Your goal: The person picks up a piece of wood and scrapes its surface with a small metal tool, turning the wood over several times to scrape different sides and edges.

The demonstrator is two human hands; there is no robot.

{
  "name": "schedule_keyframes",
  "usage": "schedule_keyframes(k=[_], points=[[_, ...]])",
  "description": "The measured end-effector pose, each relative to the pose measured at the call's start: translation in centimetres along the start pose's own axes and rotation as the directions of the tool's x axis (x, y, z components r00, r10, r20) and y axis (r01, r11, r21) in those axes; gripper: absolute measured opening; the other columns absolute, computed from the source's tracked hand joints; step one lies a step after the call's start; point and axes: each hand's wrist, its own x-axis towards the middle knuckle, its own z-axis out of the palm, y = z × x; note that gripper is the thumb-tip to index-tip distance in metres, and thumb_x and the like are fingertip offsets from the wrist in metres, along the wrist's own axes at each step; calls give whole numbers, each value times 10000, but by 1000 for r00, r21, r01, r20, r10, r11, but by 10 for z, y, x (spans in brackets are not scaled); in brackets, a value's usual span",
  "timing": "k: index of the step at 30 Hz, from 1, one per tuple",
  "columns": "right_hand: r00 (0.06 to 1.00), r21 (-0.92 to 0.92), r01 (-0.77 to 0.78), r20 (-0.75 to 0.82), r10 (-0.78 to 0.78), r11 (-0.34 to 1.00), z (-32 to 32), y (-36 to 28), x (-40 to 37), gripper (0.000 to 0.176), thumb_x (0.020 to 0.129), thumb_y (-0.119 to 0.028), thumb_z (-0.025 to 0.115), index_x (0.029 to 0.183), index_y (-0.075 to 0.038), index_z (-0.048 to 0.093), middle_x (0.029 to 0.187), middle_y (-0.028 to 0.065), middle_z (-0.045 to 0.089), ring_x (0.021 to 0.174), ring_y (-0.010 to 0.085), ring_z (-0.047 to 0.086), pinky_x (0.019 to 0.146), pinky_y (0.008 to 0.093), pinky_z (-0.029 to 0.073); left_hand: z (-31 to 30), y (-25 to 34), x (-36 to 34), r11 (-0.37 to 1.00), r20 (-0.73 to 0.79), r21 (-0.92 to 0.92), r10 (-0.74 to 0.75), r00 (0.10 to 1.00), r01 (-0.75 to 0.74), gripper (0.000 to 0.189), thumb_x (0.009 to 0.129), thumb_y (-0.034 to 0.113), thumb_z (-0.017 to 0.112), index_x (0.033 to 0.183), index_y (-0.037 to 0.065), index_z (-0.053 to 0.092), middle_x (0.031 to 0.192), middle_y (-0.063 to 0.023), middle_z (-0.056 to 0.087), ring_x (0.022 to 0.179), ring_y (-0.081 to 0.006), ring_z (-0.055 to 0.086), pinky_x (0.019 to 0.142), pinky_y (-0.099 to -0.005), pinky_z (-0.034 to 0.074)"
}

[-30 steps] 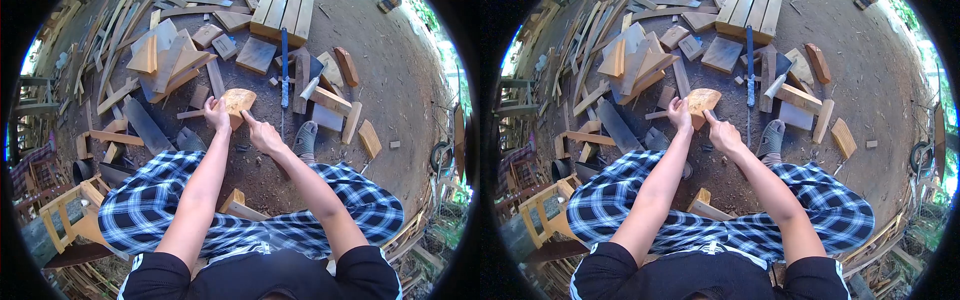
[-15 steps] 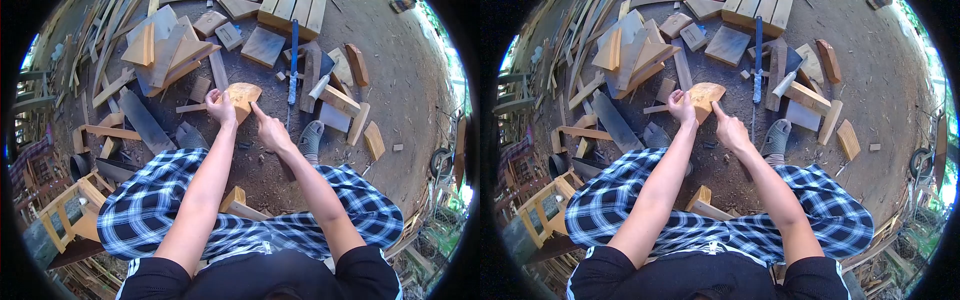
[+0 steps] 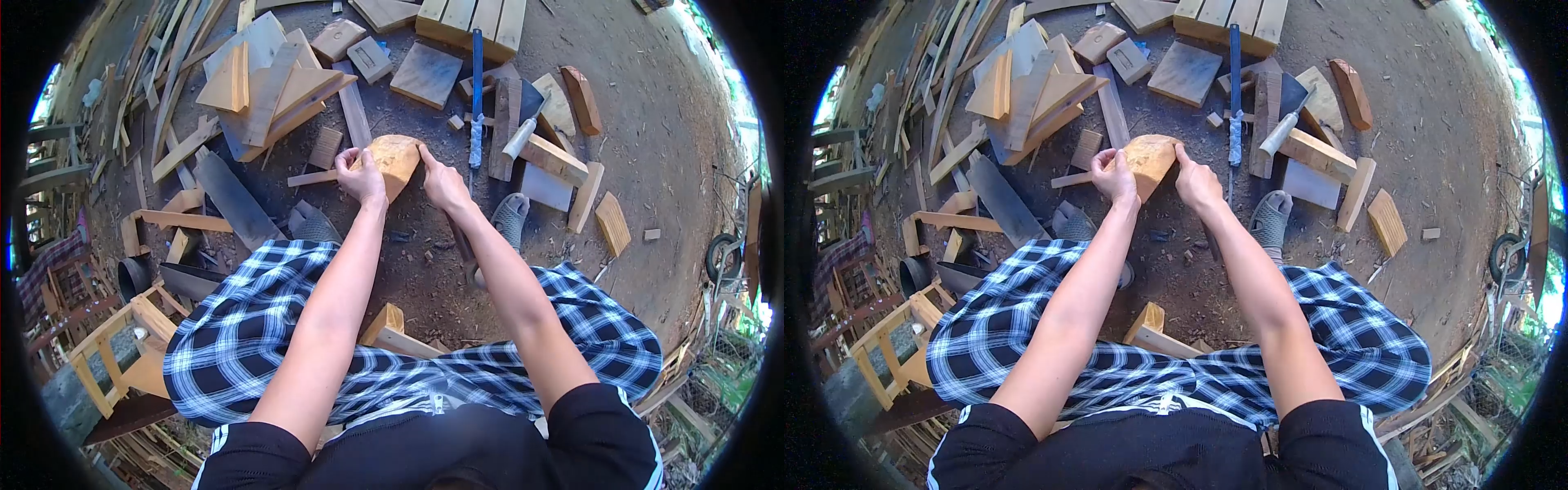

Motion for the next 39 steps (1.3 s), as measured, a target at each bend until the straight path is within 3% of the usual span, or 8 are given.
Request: schedule_keyframes(k=[7, 10, 12, 16, 18, 21, 33, 39], points=[[996, 45, 12, 85, -16, 999, -3, -21, -55, 539, 969, -167, 378, 1498, -259, 328, 983, 376, 617, 960, 496, 624, 890, 544, 483, -3, 4, -4, 999, 15, 7, -39, 999, 39, 129, 806, 58, 704, 891, 31, 610, 908, -64, 635, 854, -185, 607, 805, -330, 491], [999, 73, -44, -3, 44, 996, -1, -11, -23, 532, 980, -171, 391, 1499, -261, 320, 951, 365, 627, 940, 501, 624, 872, 555, 487, -1, 5, -1, 1000, 15, 1, -22, 1000, 22, 124, 800, 55, 701, 882, 31, 612, 896, -66, 638, 845, -188, 609, 800, -335, 491], [994, 254, -110, 37, 104, 961, 4, -9, -25, 530, 986, -181, 398, 1501, -272, 315, 1006, 361, 622, 978, 500, 615, 896, 553, 479, 3, 4, -1, 1000, -35, 8, -5, 999, 6, 122, 780, 41, 686, 868, 20, 604, 857, -84, 648, 810, -224, 627, 780, -358, 501], [998, 228, -62, 9, 61, 972, 13, -30, -81, 531, 986, -191, 422, 1491, -324, 325, 1004, 368, 612, 986, 521, 592, 900, 566, 461, -3, 2, -5, 998, -4, 61, -13, 1000, 14, 113, 783, 42, 681, 867, 23, 607, 867, -87, 653, 814, -223, 630, 772, -360, 502], [999, 230, 7, -42, 2, 973, 14, -24, -75, 530, 984, -212, 403, 1497, -308, 311, 876, 383, 621, 900, 520, 629, 825, 586, 494, 5, 1, -4, 999, -73, -23, -38, 997, 36, 104, 781, 38, 674, 859, 18, 608, 858, -85, 654, 810, -224, 631, 770, -362, 504], [999, 164, -25, -21, 29, 986, 6, -25, -72, 519, 987, -219, 407, 1492, -305, 323, 856, 380, 621, 886, 515, 633, 810, 584, 500, 10, 1, -8, 998, -132, -42, -51, 990, 46, 98, 783, 39, 669, 852, 10, 607, 844, -89, 656, 801, -230, 631, 767, -364, 507], [993, 94, -23, -109, 33, 995, 13, -15, -32, 558, 946, -151, 424, 1482, -290, 349, 913, 349, 640, 893, 514, 632, 832, 556, 510, 10, 8, -11, 997, -117, -58, -56, 991, 50, 46, 827, 29, 615, 867, 8, 605, 854, -99, 650, 802, -224, 624, 762, -365, 504], [1000, 44, -15, 8, 15, 999, 0, -18, -32, 621, 886, -107, 387, 1480, -283, 354, 1002, 352, 643, 956, 492, 648, 850, 550, 525, 9, 4, -10, 999, -124, -24, -44, 991, 41, 50, 822, 24, 618, 867, 5, 608, 834, -95, 654, 778, -216, 628, 736, -349, 509]])
